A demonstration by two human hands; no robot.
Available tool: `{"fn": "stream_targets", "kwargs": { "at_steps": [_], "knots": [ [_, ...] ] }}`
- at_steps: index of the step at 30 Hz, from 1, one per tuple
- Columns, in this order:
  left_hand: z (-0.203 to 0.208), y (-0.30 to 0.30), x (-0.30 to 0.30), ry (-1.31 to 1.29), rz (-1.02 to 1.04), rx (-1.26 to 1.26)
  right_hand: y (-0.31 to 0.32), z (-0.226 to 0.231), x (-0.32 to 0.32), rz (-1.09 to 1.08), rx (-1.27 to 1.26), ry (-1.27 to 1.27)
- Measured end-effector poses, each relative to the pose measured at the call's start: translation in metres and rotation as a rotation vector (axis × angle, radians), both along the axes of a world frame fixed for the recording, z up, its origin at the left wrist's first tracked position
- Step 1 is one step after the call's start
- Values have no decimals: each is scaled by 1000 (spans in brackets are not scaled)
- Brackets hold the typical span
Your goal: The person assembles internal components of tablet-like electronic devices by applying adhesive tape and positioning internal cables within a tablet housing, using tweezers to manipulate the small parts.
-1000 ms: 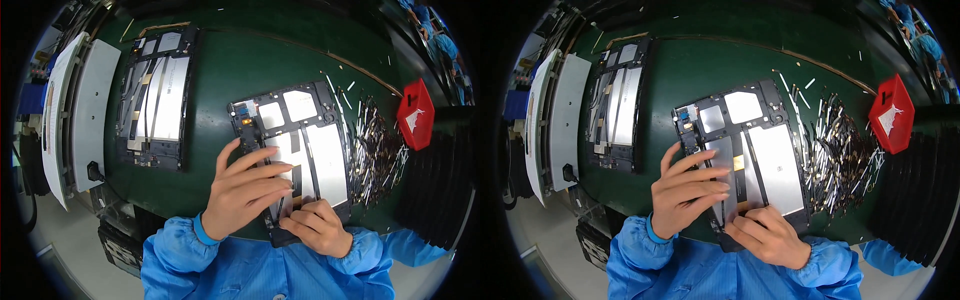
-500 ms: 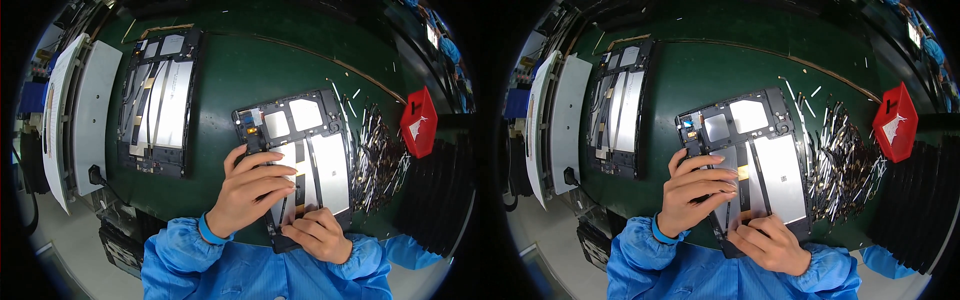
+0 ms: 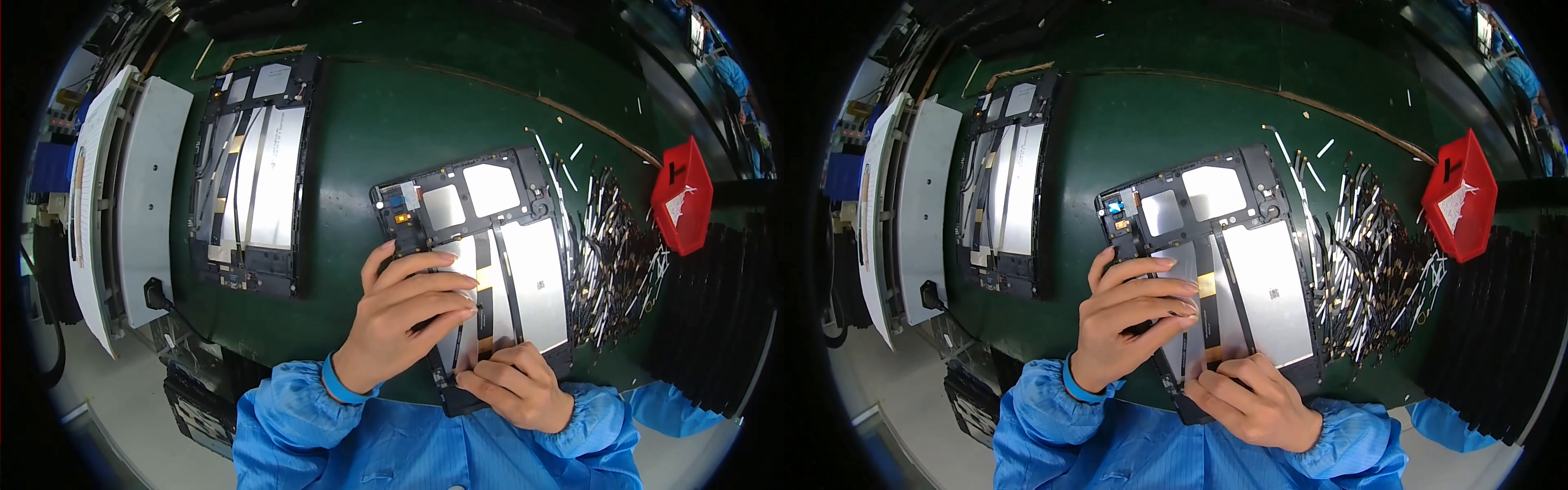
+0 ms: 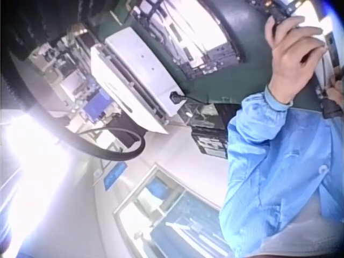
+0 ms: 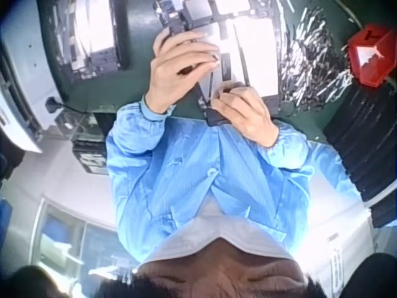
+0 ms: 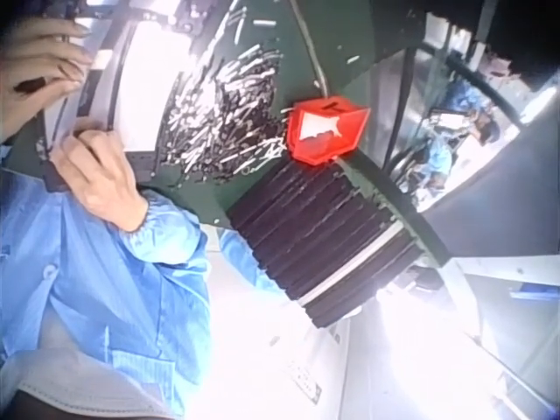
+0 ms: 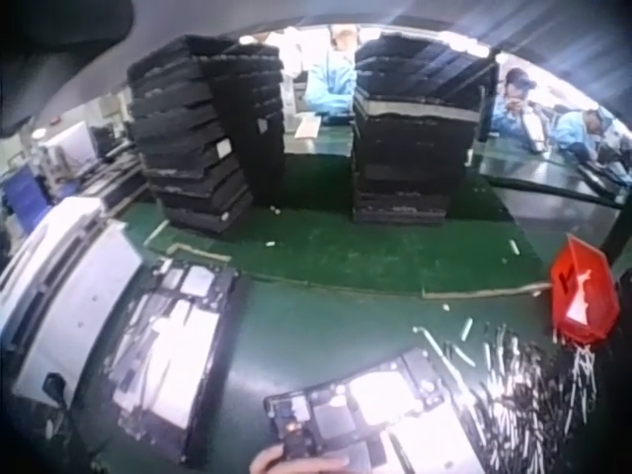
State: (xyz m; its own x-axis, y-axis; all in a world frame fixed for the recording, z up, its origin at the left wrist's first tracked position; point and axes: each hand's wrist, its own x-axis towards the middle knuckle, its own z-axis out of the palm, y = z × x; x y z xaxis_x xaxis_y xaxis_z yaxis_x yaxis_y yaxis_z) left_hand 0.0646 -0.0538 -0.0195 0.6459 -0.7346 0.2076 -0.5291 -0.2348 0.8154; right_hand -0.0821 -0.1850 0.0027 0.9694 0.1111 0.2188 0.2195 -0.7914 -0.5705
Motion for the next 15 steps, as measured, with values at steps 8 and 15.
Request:
{"fn": "stream_targets", "kwargs": {
  "at_steps": [8,15],
  "knots": [
    [2,-1,0,12,25,7,-2,0,-1,29,-26,-3],
    [7,-1,-2,109,77,-17,-2,4,0,53,-58,24]
  ]
}}
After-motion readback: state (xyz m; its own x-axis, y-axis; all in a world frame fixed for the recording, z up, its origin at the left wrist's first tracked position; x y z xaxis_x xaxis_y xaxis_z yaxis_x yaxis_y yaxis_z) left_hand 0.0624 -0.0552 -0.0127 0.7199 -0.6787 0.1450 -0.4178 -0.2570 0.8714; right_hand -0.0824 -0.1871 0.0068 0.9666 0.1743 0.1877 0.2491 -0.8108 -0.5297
